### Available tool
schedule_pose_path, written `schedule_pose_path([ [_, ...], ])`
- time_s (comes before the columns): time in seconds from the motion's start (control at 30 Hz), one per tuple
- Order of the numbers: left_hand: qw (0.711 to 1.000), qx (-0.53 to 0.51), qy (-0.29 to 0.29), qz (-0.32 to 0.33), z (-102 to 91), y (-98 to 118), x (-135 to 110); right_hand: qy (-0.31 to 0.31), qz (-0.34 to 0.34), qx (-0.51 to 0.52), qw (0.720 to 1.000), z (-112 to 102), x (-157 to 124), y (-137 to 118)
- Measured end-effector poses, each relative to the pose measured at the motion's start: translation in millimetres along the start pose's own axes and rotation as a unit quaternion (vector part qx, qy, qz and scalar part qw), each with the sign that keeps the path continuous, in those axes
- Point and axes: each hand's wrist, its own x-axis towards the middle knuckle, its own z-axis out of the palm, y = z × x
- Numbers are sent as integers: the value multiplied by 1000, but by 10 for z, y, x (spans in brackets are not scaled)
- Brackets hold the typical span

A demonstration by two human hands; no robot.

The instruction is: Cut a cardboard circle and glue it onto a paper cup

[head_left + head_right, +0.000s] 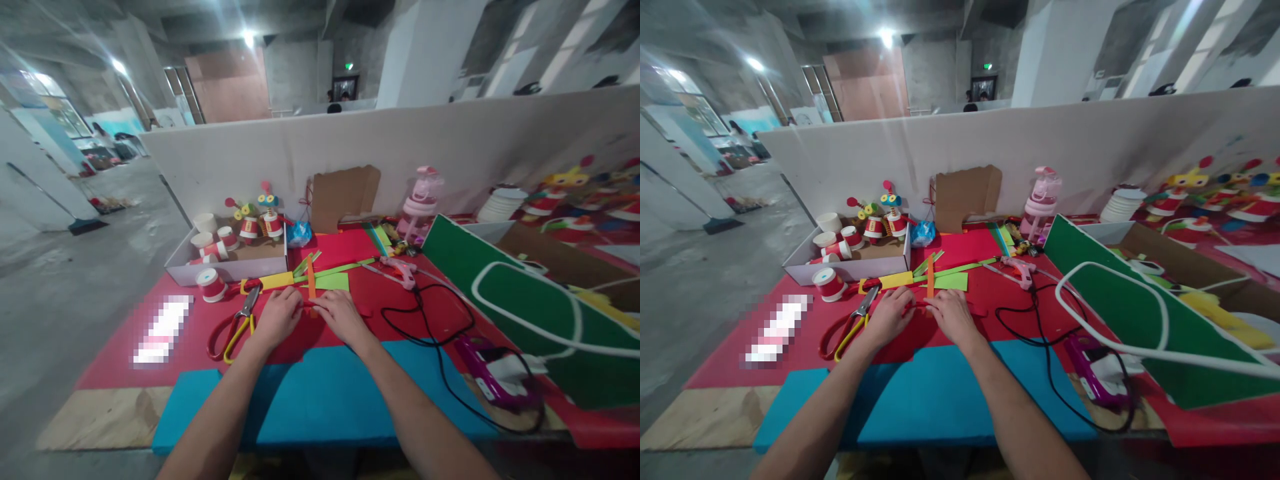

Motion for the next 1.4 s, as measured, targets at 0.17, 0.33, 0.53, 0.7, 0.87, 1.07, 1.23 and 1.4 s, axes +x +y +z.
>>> schedule_pose_path([
  [0.17,997,-45,-38,-47,27,-32,-20,20,-21,-25,999,15,4,-54],
  [0.33,993,-82,-58,-65,12,-40,-22,36,-59,-37,997,33,8,-102],
  [0.53,988,-135,-27,-71,28,-83,-3,35,-49,-18,998,28,11,-99],
  [0.7,992,-113,-7,-54,-6,-82,0,21,-32,-1,999,16,5,-68],
  [0.87,998,-57,-4,-39,-43,-63,-7,15,-22,4,1000,1,3,-9],
  [1.07,996,-76,-10,-41,-13,-27,-7,47,-39,9,998,9,8,-40],
  [1.23,994,-103,14,-39,-35,-34,-1,66,-58,23,996,-39,20,-20],
  [1.4,987,-78,78,-115,-40,-242,-21,289,115,130,941,-201,18,266],
])
